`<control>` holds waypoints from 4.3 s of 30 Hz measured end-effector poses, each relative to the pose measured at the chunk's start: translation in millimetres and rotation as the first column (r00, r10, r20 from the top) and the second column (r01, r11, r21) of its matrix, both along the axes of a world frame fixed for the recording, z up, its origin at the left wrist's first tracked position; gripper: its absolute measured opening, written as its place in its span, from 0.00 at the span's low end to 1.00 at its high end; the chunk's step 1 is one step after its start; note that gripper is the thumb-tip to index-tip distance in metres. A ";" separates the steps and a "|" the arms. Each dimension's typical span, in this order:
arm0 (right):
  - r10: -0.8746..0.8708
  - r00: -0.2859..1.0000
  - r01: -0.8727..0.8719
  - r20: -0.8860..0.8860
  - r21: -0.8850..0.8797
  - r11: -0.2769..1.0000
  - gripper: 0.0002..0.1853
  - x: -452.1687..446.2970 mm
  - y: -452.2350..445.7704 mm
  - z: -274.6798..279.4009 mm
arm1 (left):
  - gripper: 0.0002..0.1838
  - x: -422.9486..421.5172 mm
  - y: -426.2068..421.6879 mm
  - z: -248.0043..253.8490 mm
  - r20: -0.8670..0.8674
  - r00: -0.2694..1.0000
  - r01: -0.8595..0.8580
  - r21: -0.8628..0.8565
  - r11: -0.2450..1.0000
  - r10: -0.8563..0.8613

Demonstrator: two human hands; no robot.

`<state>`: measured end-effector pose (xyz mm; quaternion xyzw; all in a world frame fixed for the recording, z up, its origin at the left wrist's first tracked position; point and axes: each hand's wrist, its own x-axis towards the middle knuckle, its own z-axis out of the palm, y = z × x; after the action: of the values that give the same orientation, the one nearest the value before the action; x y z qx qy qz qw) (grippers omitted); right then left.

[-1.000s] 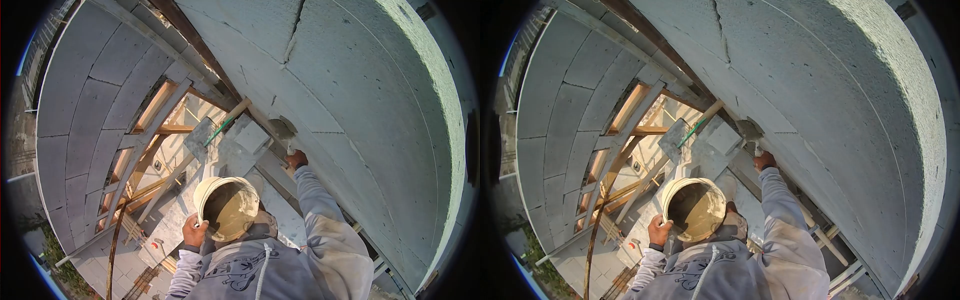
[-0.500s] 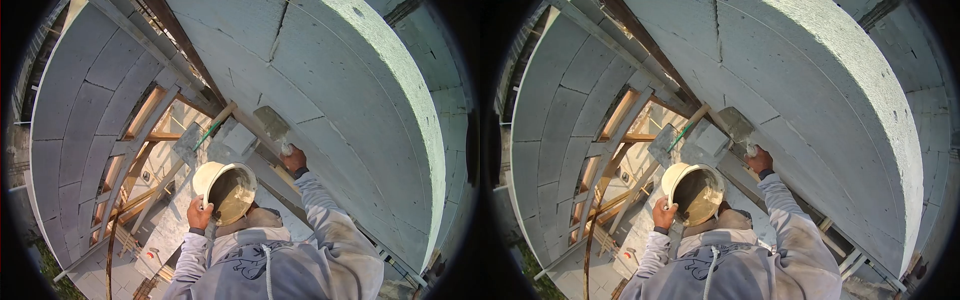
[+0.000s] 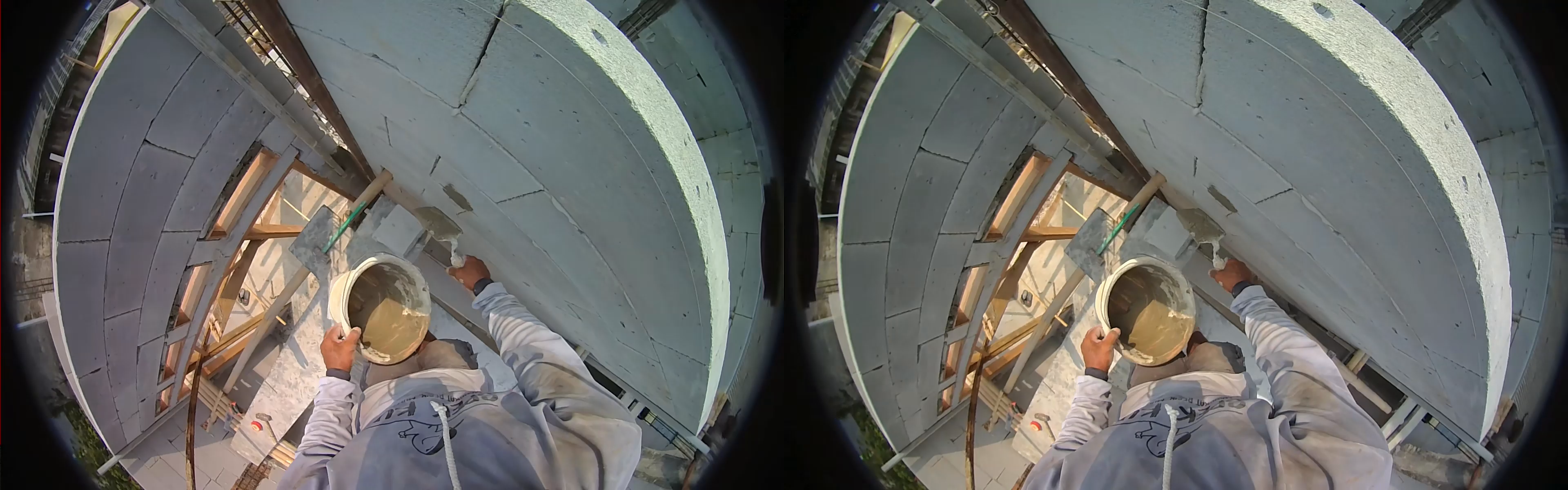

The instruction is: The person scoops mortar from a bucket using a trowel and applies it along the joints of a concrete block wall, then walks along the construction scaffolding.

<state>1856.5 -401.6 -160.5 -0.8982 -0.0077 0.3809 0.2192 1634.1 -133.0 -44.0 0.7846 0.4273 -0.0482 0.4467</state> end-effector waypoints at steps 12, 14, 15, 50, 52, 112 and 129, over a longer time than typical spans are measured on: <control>-0.388 0.748 0.555 -0.538 0.186 0.811 0.22 109.8 51.3 27.7 | 0.18 -15.4 48.0 -13.7 -0.046 0.999 -0.001 0.107 0.994 0.006; -0.384 0.787 0.515 -0.482 0.173 0.839 0.21 115.0 55.8 38.1 | 0.19 -23.4 59.2 -30.9 -0.025 0.999 -0.036 0.096 0.995 0.038; -0.389 0.797 0.508 -0.462 0.162 0.846 0.20 111.7 58.8 59.7 | 0.19 -28.1 61.5 -38.3 -0.016 0.998 -0.055 0.085 0.995 0.056; -0.030 0.940 0.009 0.339 0.062 0.998 0.28 50.7 15.0 38.2 | 0.16 -19.8 69.9 -22.6 -0.096 0.980 0.185 0.094 0.978 -0.176; -0.086 0.918 0.029 0.387 0.151 0.988 0.27 29.7 4.6 57.2 | 0.17 -18.5 64.0 -35.8 -0.090 0.961 0.275 0.178 0.945 -0.262; -0.464 0.885 0.464 -0.023 -0.018 0.886 0.18 -307.8 -279.8 147.4 | 0.07 22.3 -318.2 5.2 0.174 0.616 0.656 -0.654 0.377 -0.768; -0.259 0.949 0.312 0.179 -0.651 0.692 0.14 -360.4 -290.5 107.7 | 0.04 30.6 -394.1 21.6 0.247 0.295 0.827 -0.550 0.117 -0.923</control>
<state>1496.1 -692.1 -52.8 -0.9197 0.2617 0.2858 -0.0637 1664.6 -527.1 -22.4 0.6931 -0.1242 -0.4920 0.5120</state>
